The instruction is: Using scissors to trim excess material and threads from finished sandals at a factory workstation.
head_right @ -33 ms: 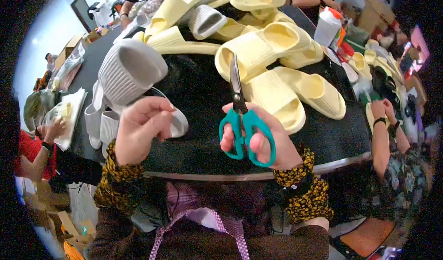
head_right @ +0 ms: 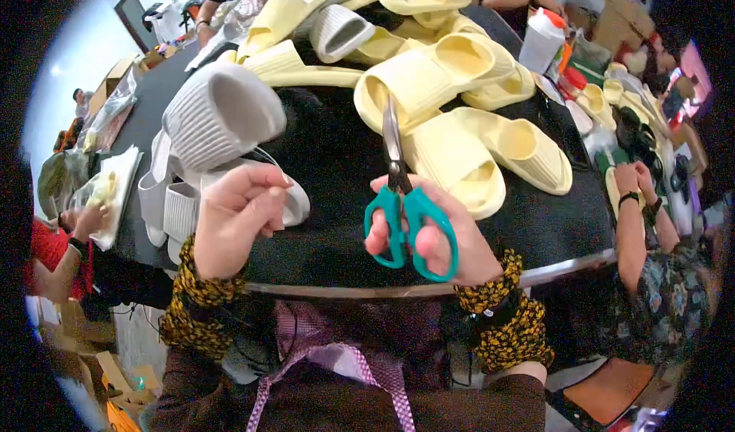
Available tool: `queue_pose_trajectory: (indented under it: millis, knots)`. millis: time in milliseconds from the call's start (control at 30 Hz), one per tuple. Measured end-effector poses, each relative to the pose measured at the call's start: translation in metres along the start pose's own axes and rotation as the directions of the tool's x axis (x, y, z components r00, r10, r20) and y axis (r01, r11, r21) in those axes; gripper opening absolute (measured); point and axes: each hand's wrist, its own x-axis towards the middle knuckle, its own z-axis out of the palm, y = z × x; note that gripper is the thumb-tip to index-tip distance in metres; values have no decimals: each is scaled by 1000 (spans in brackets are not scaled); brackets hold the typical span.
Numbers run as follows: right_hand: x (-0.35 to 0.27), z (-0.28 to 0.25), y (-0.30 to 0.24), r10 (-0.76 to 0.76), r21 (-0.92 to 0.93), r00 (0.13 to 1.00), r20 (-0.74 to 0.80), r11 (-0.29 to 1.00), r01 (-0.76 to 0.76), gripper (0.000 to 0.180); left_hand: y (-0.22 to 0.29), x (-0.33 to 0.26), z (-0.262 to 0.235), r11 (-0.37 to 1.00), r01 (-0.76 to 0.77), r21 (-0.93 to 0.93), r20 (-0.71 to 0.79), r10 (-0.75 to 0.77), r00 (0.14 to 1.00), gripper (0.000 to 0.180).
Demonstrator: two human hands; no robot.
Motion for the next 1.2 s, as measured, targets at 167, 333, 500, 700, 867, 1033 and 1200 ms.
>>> queue_pose_trajectory:
  millis: [167, 333, 500, 700, 867, 1033, 1200]
  knots:
    - [-29, 0, 18, 65, 65, 998, 17, 996, -66, 106, -15, 6, 3, 879, -389, 275, 92, 379, 921, 12]
    - [-47, 2, 30, 173, 27, 985, 10, 984, -174, 95, -19, -3, 16, 808, -502, 308, 269, 432, 861, 15]
    - [-48, 4, 40, 246, -60, 968, 59, 968, -242, 88, -22, -20, 18, 769, -484, 417, 201, 441, 875, 18]
    - [-42, 5, 37, 280, -95, 958, 58, 957, -274, 80, -33, -26, 19, 711, -519, 475, 29, 577, 816, 19]
    - [-32, 11, 36, 350, -114, 931, 104, 934, -339, 68, -31, -44, 15, 659, -385, 646, -141, 598, 789, 17]
    - [-31, 8, 38, 310, -121, 926, 217, 949, -290, 61, -36, -45, 20, 719, -364, 592, -162, 548, 820, 11]
    - [-29, 12, 37, 352, -156, 908, 228, 934, -323, 72, -34, -46, 26, 731, -362, 579, -187, 551, 813, 10]
